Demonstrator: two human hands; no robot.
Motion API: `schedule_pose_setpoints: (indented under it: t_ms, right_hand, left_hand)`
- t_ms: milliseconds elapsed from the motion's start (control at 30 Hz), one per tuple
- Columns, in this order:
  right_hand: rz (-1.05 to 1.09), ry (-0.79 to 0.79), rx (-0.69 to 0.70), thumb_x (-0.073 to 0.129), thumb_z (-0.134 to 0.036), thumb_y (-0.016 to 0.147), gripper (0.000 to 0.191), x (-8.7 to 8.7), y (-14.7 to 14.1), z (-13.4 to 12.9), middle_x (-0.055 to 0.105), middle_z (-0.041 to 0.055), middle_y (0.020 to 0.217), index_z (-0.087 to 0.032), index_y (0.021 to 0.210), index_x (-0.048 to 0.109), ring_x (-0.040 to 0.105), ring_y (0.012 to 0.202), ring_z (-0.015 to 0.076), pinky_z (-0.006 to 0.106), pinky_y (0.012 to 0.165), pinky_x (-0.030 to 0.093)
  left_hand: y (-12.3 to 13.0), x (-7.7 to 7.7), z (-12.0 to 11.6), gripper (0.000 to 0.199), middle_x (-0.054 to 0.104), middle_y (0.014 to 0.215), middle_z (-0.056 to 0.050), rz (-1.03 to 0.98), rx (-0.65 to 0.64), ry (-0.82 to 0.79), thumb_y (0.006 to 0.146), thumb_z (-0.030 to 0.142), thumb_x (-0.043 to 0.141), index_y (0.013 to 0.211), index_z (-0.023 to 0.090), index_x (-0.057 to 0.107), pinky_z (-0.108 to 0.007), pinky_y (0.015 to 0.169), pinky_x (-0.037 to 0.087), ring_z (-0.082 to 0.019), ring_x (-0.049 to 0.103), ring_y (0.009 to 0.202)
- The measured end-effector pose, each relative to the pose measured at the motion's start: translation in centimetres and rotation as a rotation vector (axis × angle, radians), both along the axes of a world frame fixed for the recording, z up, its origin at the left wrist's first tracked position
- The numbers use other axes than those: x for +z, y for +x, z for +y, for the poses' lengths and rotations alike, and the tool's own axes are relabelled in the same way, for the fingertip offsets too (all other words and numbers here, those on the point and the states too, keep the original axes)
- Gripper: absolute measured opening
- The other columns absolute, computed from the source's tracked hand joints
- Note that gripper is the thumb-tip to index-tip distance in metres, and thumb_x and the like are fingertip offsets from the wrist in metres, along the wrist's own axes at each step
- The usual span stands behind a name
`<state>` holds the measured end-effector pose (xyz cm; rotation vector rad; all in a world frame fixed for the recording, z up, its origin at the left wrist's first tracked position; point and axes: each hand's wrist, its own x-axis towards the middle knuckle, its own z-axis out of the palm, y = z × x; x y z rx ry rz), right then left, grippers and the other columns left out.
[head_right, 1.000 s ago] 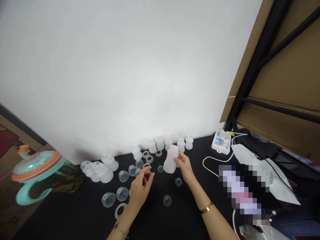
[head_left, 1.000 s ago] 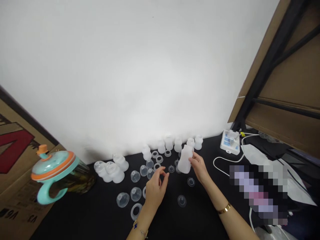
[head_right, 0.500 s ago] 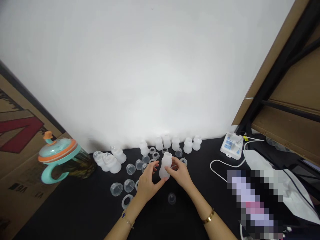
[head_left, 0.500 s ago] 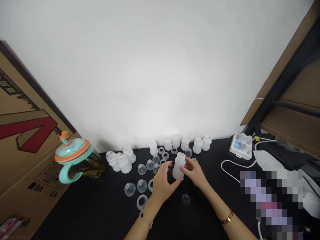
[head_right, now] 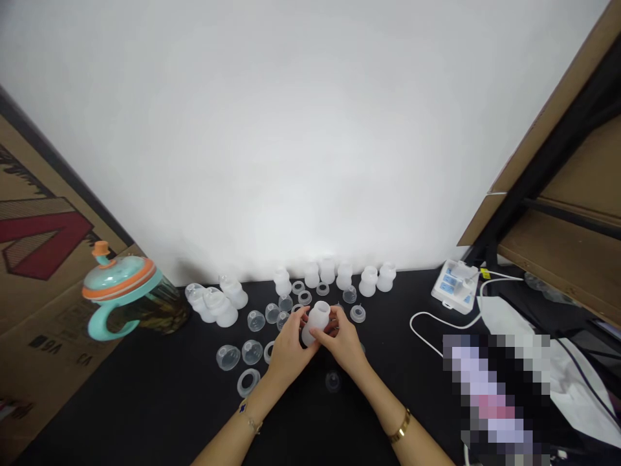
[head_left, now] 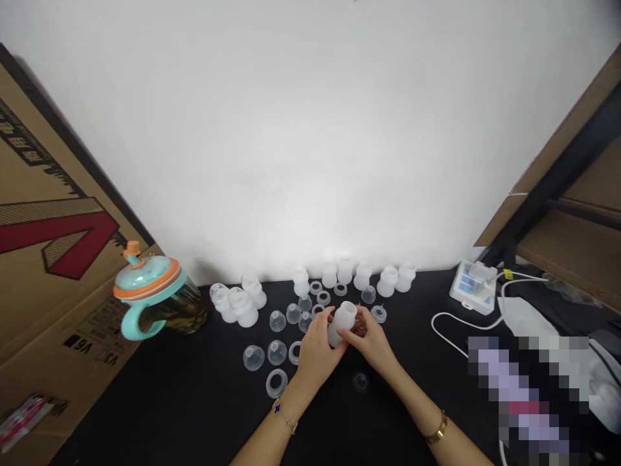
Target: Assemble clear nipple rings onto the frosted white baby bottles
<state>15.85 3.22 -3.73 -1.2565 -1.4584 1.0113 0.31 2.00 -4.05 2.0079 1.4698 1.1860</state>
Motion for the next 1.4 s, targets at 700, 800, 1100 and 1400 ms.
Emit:
schedule_pose_setpoints:
  t_ms: [700,800,1100,1400]
  right_hand:
    - [0.401,-0.339,0.112,0.077,-0.038,0.073,0.035,0.7,0.9,0.4,0.068,0.0053,0.104,-0.022,0.103,0.07,0.065,0.093,0.0213,0.025,0.06,0.054]
    - [0.382,-0.314,0.128,0.079,-0.04,0.07,0.04,0.6,0.9,0.5,0.07,0.005,0.104,-0.022,0.105,0.068,0.066,0.092,0.021,0.024,0.06,0.052]
    - [0.377,-0.236,0.231,0.082,-0.04,0.068,0.046,1.1,0.6,0.2,0.073,0.0065,0.107,-0.021,0.106,0.065,0.067,0.102,0.0266,0.04,0.09,0.052]
    - [0.288,-0.173,0.208,0.085,-0.046,0.064,0.051,0.2,0.5,0.6,0.074,0.0055,0.094,-0.022,0.101,0.06,0.07,0.09,0.0268,0.042,0.084,0.054]
  left_hand:
    - [-1.0,0.3,1.3,0.043,0.072,0.112,-0.011,-0.953,-0.209,-0.614,0.077,0.034,0.068,0.115,0.017,0.06,-0.03,0.076,0.053,-0.023,0.069,0.096]
    - [-0.8,0.6,1.2,0.045,0.07,0.116,-0.012,-0.942,-0.262,-0.6,0.078,0.036,0.068,0.118,0.016,0.061,-0.032,0.08,0.053,-0.026,0.067,0.103]
    - [-0.2,1.0,0.6,0.065,0.068,0.121,-0.01,-0.697,-0.469,-0.512,0.071,0.035,0.08,0.129,0.017,0.058,-0.039,0.095,0.05,-0.029,0.063,0.112]
    - [-0.2,0.6,1.1,0.055,0.068,0.124,-0.012,-0.79,-0.392,-0.471,0.077,0.044,0.074,0.124,0.017,0.063,-0.041,0.099,0.05,-0.031,0.062,0.117]
